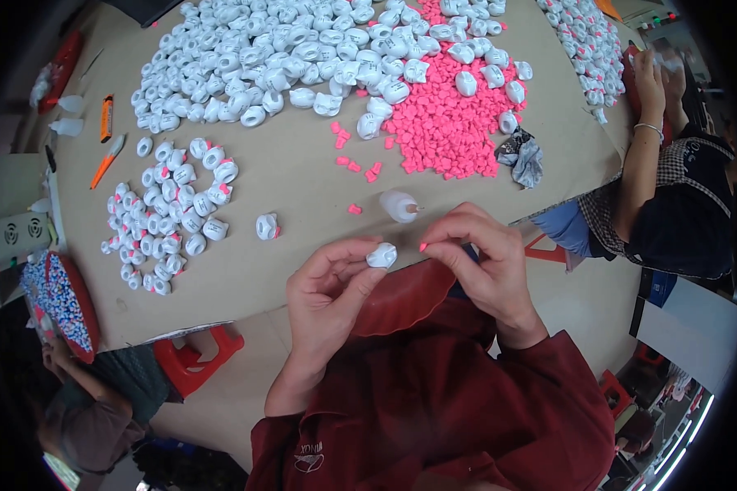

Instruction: The person assembles small white toy components by applying glue from a bottle to a white toy base, then attaching pink toy components to it.

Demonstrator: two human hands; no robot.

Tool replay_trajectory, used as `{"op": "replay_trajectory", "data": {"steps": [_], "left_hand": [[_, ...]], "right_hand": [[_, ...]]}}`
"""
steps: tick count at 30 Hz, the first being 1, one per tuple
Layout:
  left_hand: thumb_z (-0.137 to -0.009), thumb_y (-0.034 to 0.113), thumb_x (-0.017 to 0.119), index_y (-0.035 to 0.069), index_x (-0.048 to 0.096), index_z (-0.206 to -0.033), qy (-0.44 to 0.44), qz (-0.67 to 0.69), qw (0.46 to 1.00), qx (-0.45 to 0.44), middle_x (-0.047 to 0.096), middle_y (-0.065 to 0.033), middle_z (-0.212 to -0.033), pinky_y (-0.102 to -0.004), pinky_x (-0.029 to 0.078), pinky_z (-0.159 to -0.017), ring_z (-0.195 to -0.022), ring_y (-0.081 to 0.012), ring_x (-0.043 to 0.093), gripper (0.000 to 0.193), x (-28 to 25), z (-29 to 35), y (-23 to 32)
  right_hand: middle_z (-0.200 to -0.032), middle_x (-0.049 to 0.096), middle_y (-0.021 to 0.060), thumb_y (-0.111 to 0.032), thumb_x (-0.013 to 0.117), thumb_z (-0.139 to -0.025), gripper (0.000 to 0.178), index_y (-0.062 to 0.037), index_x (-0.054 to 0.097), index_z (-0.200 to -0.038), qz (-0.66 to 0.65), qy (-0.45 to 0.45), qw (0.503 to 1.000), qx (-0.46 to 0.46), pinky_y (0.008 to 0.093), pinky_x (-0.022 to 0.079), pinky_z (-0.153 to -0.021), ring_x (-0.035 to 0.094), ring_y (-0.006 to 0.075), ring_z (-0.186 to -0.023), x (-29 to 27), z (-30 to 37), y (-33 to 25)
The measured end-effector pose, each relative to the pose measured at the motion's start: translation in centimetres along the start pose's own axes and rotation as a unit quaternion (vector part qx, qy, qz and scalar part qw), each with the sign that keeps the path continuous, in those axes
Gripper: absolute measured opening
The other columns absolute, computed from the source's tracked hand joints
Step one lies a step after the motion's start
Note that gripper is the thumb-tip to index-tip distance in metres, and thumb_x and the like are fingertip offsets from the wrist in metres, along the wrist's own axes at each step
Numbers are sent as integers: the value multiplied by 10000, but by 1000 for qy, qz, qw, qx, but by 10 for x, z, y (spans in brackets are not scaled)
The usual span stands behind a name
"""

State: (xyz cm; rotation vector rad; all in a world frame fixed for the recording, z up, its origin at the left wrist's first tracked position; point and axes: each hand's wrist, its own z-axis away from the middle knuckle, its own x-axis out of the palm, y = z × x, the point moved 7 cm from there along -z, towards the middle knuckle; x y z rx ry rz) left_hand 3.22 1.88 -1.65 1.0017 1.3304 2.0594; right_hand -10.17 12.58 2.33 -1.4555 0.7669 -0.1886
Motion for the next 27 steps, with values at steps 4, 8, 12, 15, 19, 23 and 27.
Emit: {"op": "replay_trajectory", "data": {"steps": [4, 8, 12, 15, 19, 23, 27], "left_hand": [[-814, -98, 578, -45, 570, -1052, -10, -16, 1000, 2, 601, -111, -1068, -255, 487, -846, -963, -159, 606, 244, 3, 1, -3], [-797, -89, 596, -15, 611, -1036, -29, -81, 996, 34, 609, -105, -1059, -257, 495, -818, -936, -153, 611, 251, 1, 0, -4], [-792, -76, 605, -1, 630, -1017, -35, -71, 997, 24, 615, -104, -1056, -259, 498, -798, -919, -151, 612, 238, 2, -2, -3], [-799, -57, 607, 7, 637, -1009, -36, -80, 995, 36, 627, -103, -1029, -252, 504, -778, -914, -152, 614, 221, 5, -3, 0], [-788, -44, 617, 17, 649, -987, -43, -179, 980, 82, 642, -98, -998, -248, 512, -748, -903, -160, 622, 210, 8, -3, 6], [-768, -44, 633, 19, 656, -972, -1, -147, 987, 69, 648, -100, -991, -253, 518, -710, -882, -181, 629, 214, 2, -3, 2], [-760, -47, 640, 20, 664, -956, 6, -202, 971, 124, 654, -104, -969, -257, 517, -679, -863, -188, 629, 209, 7, -2, 10]], "right_hand": [[-810, 626, 67, 13, 638, -795, 116, 9, 580, -895, -90, 2, 994, 60, 212, 464, -627, 607, 112, -737, 16, 5, 6], [-806, 631, 62, -15, 644, -801, 157, 4, 557, -930, -78, -49, 992, 83, 208, 478, -615, 630, 110, -738, 20, 4, 12], [-776, 645, 51, -35, 655, -795, 174, -12, 559, -939, -133, -72, 980, 126, 215, 480, -598, 627, 93, -716, 22, 6, 19], [-751, 654, 37, -34, 650, -801, 183, -20, 553, -955, -188, -86, 969, 138, 208, 474, -628, 615, 73, -710, 26, 7, 23], [-746, 645, 42, -32, 661, -781, 151, -16, 586, -911, -158, -58, 974, 152, 231, 470, -624, 604, 104, -690, 25, 6, 23], [-732, 624, 58, -25, 689, -725, 98, -18, 637, -808, 48, 4, 998, -51, 283, 453, -597, 559, 181, -682, 20, 1, -2], [-739, 620, 68, -20, 703, -700, 103, -22, 648, -787, 39, 25, 997, -67, 297, 451, -601, 549, 199, -692, 18, 2, -2]]}}
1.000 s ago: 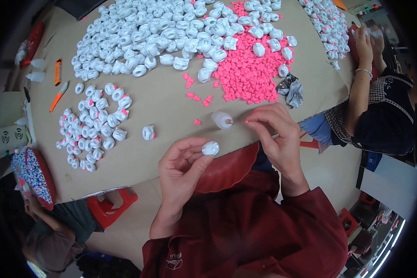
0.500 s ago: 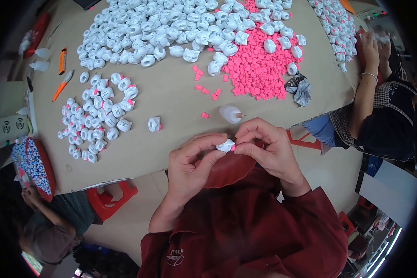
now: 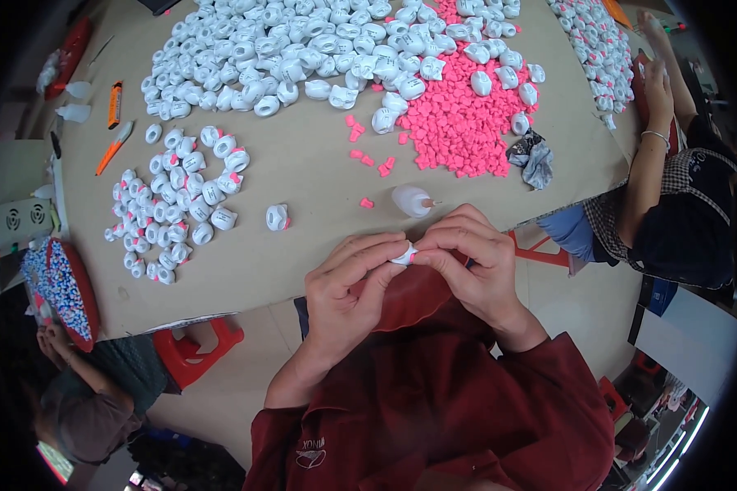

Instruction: The person assembles small white toy components by applying glue from a bottle to a white toy base, then attaching pink toy components to it.

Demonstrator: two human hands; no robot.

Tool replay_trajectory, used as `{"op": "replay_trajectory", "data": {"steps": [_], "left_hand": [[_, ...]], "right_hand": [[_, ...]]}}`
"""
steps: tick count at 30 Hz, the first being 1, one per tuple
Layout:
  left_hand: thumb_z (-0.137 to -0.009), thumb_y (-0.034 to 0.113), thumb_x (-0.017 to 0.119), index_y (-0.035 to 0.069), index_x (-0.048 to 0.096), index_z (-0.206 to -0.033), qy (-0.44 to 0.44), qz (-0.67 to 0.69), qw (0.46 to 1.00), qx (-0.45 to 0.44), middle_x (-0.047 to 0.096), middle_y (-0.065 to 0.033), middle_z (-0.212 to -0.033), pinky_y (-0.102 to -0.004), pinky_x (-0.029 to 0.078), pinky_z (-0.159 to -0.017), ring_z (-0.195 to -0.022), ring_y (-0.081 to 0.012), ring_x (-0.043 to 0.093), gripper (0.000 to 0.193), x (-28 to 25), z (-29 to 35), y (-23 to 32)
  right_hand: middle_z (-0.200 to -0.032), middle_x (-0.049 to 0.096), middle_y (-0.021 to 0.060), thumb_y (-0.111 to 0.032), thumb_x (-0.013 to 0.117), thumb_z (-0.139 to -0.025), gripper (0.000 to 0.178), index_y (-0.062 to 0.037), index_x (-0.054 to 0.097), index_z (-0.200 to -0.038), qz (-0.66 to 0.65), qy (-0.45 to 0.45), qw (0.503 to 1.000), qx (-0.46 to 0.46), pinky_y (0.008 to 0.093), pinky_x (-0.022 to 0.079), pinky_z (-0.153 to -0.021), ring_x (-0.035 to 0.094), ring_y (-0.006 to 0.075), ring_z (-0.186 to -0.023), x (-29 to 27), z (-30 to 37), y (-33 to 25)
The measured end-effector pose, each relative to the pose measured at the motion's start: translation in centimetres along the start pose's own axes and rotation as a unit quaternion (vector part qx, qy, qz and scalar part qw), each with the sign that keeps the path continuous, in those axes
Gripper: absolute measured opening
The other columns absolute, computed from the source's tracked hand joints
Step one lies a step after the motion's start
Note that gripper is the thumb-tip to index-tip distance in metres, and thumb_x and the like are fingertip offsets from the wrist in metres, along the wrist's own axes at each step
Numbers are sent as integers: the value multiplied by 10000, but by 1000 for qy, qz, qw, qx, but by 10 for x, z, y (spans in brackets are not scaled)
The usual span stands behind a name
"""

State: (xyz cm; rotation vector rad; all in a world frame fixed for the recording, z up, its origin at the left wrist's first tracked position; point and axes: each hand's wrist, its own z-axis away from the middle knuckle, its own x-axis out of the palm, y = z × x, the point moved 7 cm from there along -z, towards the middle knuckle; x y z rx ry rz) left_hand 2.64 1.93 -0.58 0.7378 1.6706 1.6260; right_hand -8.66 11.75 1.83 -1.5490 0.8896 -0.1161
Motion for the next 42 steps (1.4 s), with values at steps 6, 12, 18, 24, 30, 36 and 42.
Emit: {"op": "replay_trajectory", "data": {"steps": [6, 12, 18, 24, 30, 36, 42], "left_hand": [[-759, -48, 640, 24, 671, -945, 4, -41, 999, 30, 660, -104, -950, -262, 510, -688, -855, -192, 628, 202, -2, 0, 5], [-743, -47, 641, 13, 655, -936, 65, -158, 984, 45, 644, -112, -974, -301, 496, -719, -880, -243, 612, 203, -27, -10, 10], [-730, -20, 639, 27, 640, -964, 170, -397, 888, 157, 598, -103, -1006, -340, 439, -780, -912, -273, 542, 239, -32, -49, 46], [-720, 29, 645, 18, 608, -1003, 36, -374, 907, 189, 594, -126, -955, -365, 423, -738, -844, -279, 532, 286, 5, -106, 37], [-773, -8, 617, 1, 585, -1073, -11, -129, 985, 110, 583, -100, -937, -294, 461, -677, -793, -195, 587, 302, 4, -73, 44], [-806, -93, 590, -51, 559, -1088, 21, 262, 958, -117, 639, -116, -999, -242, 500, -816, -930, -151, 614, 286, -22, -17, -17], [-809, -91, 586, -70, 555, -1075, 35, 275, 954, -116, 635, -133, -1016, -259, 506, -833, -943, -160, 615, 269, -29, -14, -23]], "right_hand": [[-736, 620, 69, -11, 703, -692, 101, -20, 648, -776, 15, 49, 999, -19, 298, 450, -599, 549, 208, -686, 5, 4, -3], [-733, 612, 61, -34, 737, -661, 166, -12, 631, -788, 19, 71, 997, 13, 300, 455, -618, 554, 209, -705, -4, 7, 10], [-876, 592, 77, -75, 787, -603, 303, 0, 628, -850, 30, 119, 990, 68, 315, 448, -678, 546, 223, -804, -9, -14, 4], [-942, 588, 115, -59, 749, -651, 409, -1, 573, -1016, 96, 41, 994, -40, 323, 458, -737, 560, 260, -879, 5, -14, 8], [-1067, 586, 197, -10, 633, -776, 278, 27, 506, -1020, -227, 126, 963, 65, 275, 453, -796, 575, 184, -899, -20, 8, 23], [-848, 632, 137, -125, 747, -691, 391, 41, 589, -1008, -128, 73, 989, -25, 241, 389, -539, 511, 138, -614, -36, 6, 9], [-723, 644, 94, -101, 779, -596, 373, 37, 656, -921, -65, 30, 995, -69, 252, 372, -513, 478, 152, -558, -25, 1, -8]]}}
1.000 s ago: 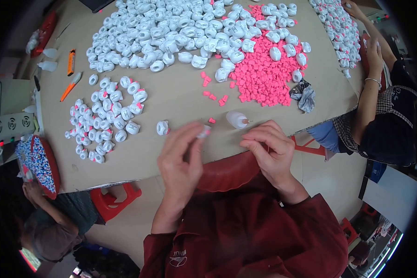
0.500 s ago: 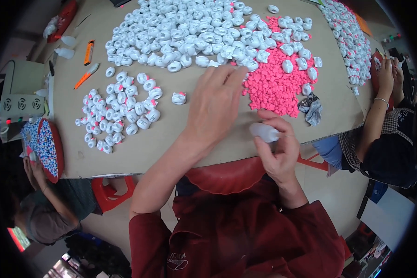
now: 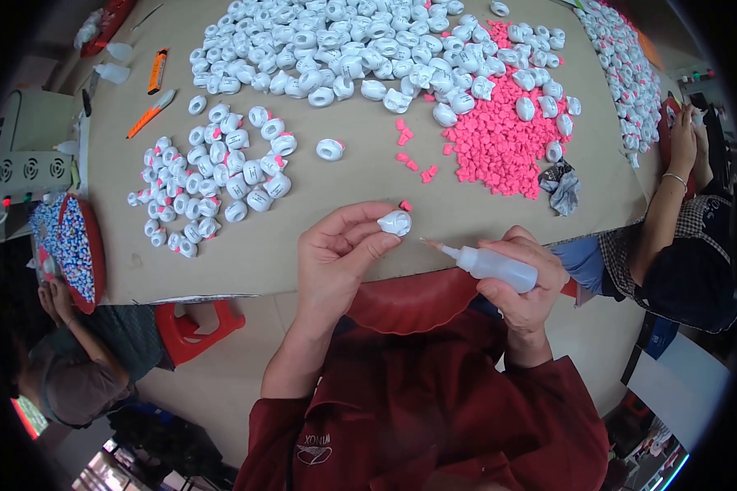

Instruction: The person assembles small white toy components by applying glue from a bottle to a white toy base, then attaching pink toy components to it.

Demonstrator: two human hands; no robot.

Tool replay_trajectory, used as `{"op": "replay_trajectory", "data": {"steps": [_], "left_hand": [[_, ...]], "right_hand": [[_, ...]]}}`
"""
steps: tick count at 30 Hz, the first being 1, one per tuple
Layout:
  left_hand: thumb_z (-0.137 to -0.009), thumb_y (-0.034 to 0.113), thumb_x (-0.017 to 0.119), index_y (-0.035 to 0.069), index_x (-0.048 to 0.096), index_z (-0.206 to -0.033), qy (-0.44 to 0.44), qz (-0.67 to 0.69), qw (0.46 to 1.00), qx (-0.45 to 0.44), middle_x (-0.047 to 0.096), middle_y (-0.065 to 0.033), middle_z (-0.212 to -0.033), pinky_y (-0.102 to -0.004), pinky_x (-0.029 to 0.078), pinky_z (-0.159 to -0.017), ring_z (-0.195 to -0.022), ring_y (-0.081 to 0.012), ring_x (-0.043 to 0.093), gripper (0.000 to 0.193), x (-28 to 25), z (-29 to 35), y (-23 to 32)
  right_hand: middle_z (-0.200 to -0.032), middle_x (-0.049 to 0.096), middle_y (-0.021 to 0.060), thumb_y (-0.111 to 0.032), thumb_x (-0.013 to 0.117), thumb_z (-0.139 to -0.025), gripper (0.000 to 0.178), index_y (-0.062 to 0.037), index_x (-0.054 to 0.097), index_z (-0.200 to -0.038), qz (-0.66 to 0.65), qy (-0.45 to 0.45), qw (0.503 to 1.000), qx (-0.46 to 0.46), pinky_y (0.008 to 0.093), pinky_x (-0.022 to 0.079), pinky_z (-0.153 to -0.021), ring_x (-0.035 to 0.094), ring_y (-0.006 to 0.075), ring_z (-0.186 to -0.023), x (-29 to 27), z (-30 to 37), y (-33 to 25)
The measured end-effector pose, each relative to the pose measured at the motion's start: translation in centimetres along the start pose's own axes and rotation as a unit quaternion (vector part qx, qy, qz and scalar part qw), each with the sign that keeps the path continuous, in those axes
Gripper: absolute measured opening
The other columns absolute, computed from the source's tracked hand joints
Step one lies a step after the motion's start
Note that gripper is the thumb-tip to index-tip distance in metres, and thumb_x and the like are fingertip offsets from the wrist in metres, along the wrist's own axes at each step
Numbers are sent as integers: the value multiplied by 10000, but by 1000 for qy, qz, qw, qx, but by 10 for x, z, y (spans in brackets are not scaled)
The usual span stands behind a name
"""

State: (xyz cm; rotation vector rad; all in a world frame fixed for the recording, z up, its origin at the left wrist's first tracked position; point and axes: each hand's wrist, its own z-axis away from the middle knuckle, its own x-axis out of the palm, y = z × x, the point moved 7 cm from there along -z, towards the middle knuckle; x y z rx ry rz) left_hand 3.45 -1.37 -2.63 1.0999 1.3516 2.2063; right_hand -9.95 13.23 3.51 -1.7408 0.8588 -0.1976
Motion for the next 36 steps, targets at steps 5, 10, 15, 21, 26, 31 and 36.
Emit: {"op": "replay_trajectory", "data": {"steps": [5, 10, 15, 21, 26, 31, 36], "left_hand": [[-814, -90, 580, -65, 559, -1070, -11, -13, 1000, 21, 636, -130, -1010, -252, 504, -823, -935, -154, 615, 258, 1, 1, 0], [-813, -93, 580, -62, 559, -1071, -9, -25, 999, 18, 637, -126, -1003, -250, 502, -819, -932, -149, 613, 260, 3, 1, 2], [-811, -96, 580, -63, 559, -1071, -12, -29, 999, 21, 636, -126, -1003, -250, 502, -820, -931, -147, 612, 262, 4, 1, 2], [-809, -100, 580, -60, 561, -1068, -9, -41, 999, 20, 637, -125, -1001, -250, 502, -816, -927, -146, 612, 263, 4, 1, 2], [-808, -97, 583, -57, 562, -1061, -2, -25, 999, 25, 639, -120, -1000, -245, 498, -811, -926, -140, 612, 257, 3, 0, 2], [-807, -97, 584, -52, 563, -1059, 4, -31, 999, 25, 640, -116, -997, -243, 496, -810, -922, -139, 613, 257, 1, 0, 1], [-805, -100, 584, -46, 564, -1060, 10, -31, 999, 28, 640, -111, -994, -244, 496, -810, -918, -138, 614, 261, 0, 1, 2]], "right_hand": [[-736, 650, 94, -84, 769, -599, 355, 43, 659, -911, 11, -1, 999, 40, 257, 374, -509, 487, 150, -563, 3, 0, 2], [-733, 648, 92, -70, 763, -596, 341, 52, 657, -896, 2, 0, 998, 69, 255, 376, -509, 490, 148, -562, 5, 0, 5], [-724, 644, 89, -59, 759, -595, 336, 55, 656, -894, 4, -8, 997, 72, 254, 375, -508, 489, 147, -561, 5, 1, 6], [-727, 648, 92, -51, 754, -593, 336, 54, 656, -896, 8, -1, 997, 71, 258, 377, -514, 485, 146, -558, 4, -1, 5], [-716, 642, 88, -50, 756, -590, 330, 55, 659, -887, 8, -5, 998, 67, 263, 372, -509, 472, 146, -547, 4, -1, 3], [-708, 640, 87, -50, 756, -595, 320, 55, 660, -882, 23, 9, 997, 69, 263, 372, -509, 472, 145, -545, 1, -1, 4], [-684, 623, 80, -49, 755, -612, 315, 54, 656, -893, -3, 2, 997, 82, 259, 371, -516, 479, 140, -562, 3, 0, 4]]}}
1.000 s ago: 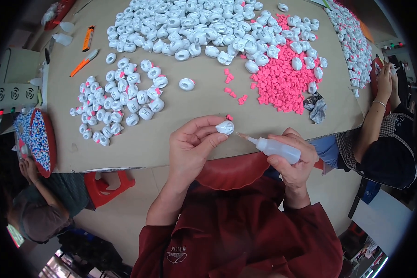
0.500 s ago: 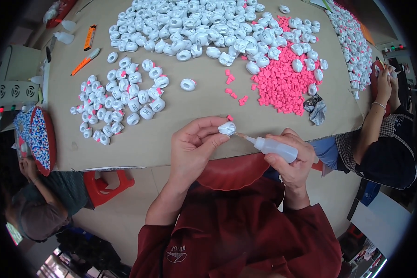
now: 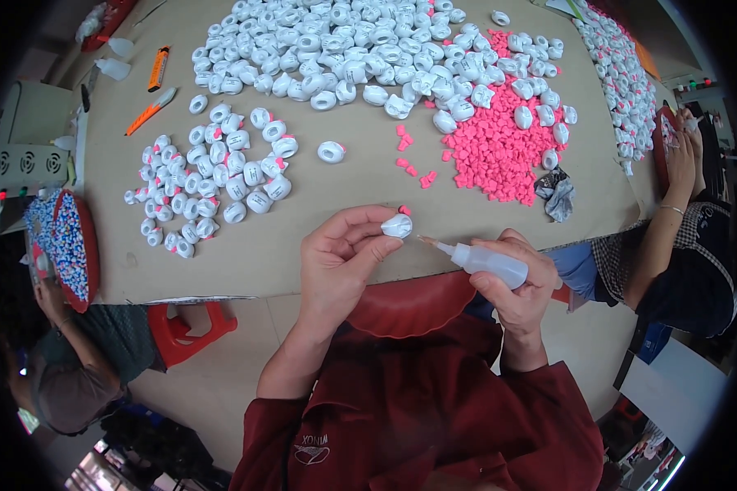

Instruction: The person assembles small white toy components by applying glue from a bottle to a white toy base, then attaching pink toy components to it.

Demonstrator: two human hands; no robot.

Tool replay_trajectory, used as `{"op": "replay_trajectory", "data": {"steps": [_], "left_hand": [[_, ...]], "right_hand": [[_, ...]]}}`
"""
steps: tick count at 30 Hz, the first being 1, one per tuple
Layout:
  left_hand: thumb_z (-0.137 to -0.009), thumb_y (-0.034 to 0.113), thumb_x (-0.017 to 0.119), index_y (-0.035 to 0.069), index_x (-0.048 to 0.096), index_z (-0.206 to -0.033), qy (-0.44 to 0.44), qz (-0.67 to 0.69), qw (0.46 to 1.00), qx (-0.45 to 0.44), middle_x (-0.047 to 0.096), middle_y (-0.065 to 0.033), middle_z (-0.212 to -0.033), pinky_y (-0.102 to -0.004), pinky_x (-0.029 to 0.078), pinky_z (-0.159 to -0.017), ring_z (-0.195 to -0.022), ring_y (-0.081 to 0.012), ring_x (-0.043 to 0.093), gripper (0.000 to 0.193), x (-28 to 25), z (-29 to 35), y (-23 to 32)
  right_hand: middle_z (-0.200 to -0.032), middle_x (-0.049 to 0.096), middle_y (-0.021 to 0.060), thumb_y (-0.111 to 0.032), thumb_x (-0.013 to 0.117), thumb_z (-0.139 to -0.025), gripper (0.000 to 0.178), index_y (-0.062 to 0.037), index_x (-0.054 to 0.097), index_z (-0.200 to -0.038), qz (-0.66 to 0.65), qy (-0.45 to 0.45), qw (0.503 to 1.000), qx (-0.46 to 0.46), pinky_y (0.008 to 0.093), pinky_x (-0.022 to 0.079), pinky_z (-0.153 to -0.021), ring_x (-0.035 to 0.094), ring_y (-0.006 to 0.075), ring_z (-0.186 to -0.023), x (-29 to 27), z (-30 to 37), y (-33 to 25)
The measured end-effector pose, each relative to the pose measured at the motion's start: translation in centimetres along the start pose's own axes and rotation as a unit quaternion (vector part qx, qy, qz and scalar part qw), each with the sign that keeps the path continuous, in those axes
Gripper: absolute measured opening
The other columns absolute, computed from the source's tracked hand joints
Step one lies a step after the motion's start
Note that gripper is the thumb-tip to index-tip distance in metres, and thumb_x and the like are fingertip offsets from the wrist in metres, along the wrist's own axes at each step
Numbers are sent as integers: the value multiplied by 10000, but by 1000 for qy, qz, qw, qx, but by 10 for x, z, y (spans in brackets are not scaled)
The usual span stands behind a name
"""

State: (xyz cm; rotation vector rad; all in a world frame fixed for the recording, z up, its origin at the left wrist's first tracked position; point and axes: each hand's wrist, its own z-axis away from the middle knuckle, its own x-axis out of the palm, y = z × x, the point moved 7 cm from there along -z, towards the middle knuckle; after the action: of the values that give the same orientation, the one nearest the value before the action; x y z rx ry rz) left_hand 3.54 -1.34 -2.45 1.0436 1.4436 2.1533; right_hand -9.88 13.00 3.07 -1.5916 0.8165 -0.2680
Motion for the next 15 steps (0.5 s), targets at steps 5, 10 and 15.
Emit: {"op": "replay_trajectory", "data": {"steps": [5, 10, 15], "left_hand": [[-794, -105, 595, -34, 573, -1066, 6, -16, 1000, -18, 617, -96, -1010, -236, 502, -787, -915, -137, 611, 282, 2, 6, 3], [-783, -104, 611, -31, 589, -1047, 12, -72, 997, -30, 560, -83, -1054, -222, 508, -755, -894, -131, 604, 275, -2, 20, 1], [-782, -95, 620, -30, 588, -1044, 6, -86, 996, -29, 573, -81, -1035, -216, 506, -745, -863, -121, 602, 272, 2, 24, -1]], "right_hand": [[-859, 636, 94, -10, 726, -637, 340, 55, 611, -951, -92, 74, 989, 88, 233, 416, -625, 548, 144, -687, -8, 2, 17], [-886, 628, 86, 9, 698, -660, 289, 10, 608, -936, -17, 63, 998, 24, 284, 445, -707, 579, 201, -770, 12, -18, 21], [-884, 620, 86, -64, 753, -653, 312, -28, 617, -931, 88, 39, 995, -7, 312, 450, -738, 576, 233, -819, 30, -19, 20]]}}
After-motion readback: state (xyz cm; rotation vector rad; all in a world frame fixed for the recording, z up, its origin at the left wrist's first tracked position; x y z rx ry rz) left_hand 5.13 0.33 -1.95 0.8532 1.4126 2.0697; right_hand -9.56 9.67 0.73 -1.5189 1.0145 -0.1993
